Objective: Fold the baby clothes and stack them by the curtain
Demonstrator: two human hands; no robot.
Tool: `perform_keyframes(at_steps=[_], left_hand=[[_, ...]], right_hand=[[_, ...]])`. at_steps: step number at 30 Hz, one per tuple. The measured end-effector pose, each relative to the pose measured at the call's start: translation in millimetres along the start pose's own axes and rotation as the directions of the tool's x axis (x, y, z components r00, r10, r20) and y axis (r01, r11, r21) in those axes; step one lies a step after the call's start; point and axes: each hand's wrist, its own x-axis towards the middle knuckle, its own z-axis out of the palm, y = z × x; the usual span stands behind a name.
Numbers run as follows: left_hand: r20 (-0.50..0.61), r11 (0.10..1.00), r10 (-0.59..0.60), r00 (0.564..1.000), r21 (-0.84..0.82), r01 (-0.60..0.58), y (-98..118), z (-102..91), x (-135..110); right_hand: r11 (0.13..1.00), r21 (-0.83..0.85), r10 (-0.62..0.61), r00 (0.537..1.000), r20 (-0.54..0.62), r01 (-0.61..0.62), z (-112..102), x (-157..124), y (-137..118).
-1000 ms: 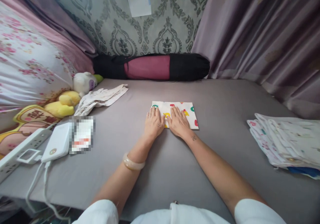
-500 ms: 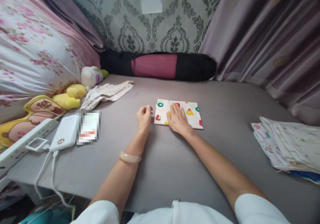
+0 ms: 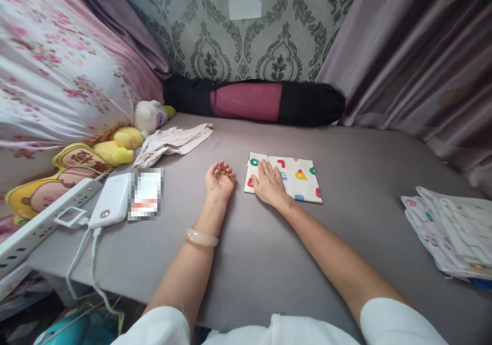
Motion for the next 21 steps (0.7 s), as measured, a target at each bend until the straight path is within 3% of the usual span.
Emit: perform_keyframes(at_steps=[5, 10, 15, 21], left_hand=[[0.003, 1.0, 0.004, 1.0, -0.004, -0.004, 1.3, -0.3, 1.8], [-0.001, 1.0, 0.012, 1.0, 0.017, -0.012, 0.9, -0.3, 3.3], [0.017, 0.999, 0.009, 1.0, 0.046, -0.009, -1.0, -0.8, 4.8], [0.007, 0.997, 0.007, 1.0, 0.071, -0.007, -1.6, -0.7, 4.1]], right_hand=[[1.0, 0.007, -0.03, 0.999, -0.015, 0.03, -4.5, 13.3, -10.0], [0.997, 0.028, -0.075, 0.995, -0.064, 0.077, 6.3, 27.7, -21.4], [0.997, 0.04, -0.07, 0.995, -0.069, 0.072, 15.0, 27.7, -23.4], [0.996, 0.049, -0.071, 0.997, -0.028, 0.072, 9.3, 28.9, -22.1]])
